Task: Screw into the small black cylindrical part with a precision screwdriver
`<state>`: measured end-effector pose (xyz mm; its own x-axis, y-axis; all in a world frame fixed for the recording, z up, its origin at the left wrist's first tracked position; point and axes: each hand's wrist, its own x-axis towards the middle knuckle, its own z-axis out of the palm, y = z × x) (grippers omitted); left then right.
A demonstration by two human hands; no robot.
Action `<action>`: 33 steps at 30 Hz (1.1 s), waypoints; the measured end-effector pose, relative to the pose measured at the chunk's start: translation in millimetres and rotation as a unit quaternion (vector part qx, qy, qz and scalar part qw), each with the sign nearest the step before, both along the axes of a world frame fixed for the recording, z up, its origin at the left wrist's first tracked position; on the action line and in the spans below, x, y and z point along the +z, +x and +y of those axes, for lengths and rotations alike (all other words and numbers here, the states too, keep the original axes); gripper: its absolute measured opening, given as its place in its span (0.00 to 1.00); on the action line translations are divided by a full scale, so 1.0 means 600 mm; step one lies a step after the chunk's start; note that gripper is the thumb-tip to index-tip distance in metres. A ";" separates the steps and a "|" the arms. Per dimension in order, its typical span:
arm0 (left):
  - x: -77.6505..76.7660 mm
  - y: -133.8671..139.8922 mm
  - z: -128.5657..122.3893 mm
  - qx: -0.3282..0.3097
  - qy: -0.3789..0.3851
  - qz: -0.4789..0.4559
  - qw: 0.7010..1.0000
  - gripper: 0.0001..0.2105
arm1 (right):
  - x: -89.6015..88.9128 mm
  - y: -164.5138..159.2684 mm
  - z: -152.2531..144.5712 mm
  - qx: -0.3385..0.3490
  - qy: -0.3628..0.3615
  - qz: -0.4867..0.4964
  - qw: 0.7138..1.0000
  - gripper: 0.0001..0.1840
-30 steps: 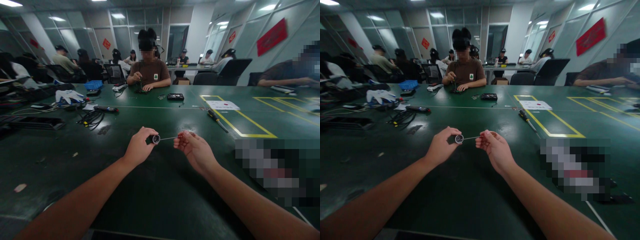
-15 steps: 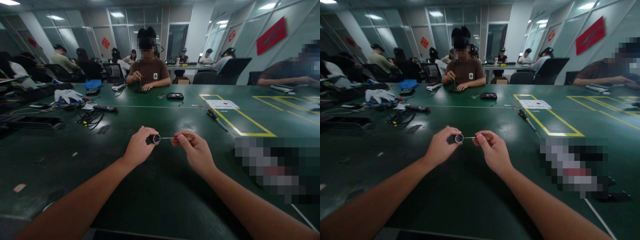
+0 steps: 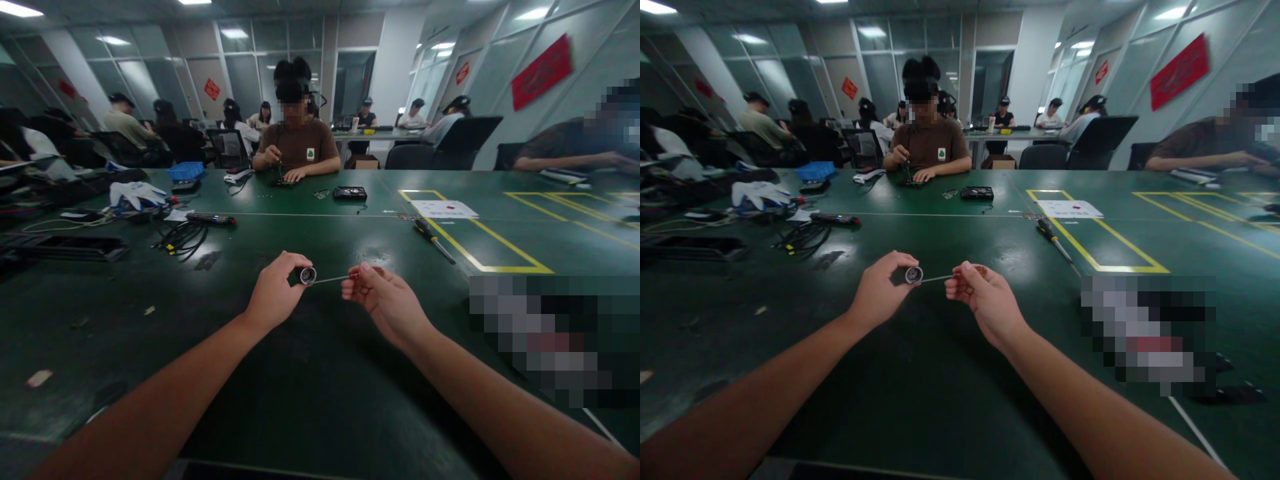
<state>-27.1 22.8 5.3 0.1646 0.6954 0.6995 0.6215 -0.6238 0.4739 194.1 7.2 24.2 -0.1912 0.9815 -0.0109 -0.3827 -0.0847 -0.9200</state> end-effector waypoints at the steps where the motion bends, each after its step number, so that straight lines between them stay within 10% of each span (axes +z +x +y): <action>1: 0.000 0.000 0.000 -0.001 -0.001 0.004 1.000 0.13 | 0.000 0.000 0.000 -0.009 0.011 0.000 1.000 0.18; 16: 0.005 0.003 -0.009 -0.010 -0.013 0.015 1.000 0.12 | -0.005 0.000 -0.014 -0.081 0.147 -0.169 0.971 0.17; 24: 0.003 0.000 -0.003 -0.004 -0.006 -0.002 1.000 0.12 | -0.005 0.004 0.001 -0.008 0.012 -0.012 1.000 0.17; 33: 0.005 0.001 -0.007 -0.006 -0.008 0.010 1.000 0.13 | -0.003 0.000 -0.008 -0.076 0.103 -0.078 0.989 0.17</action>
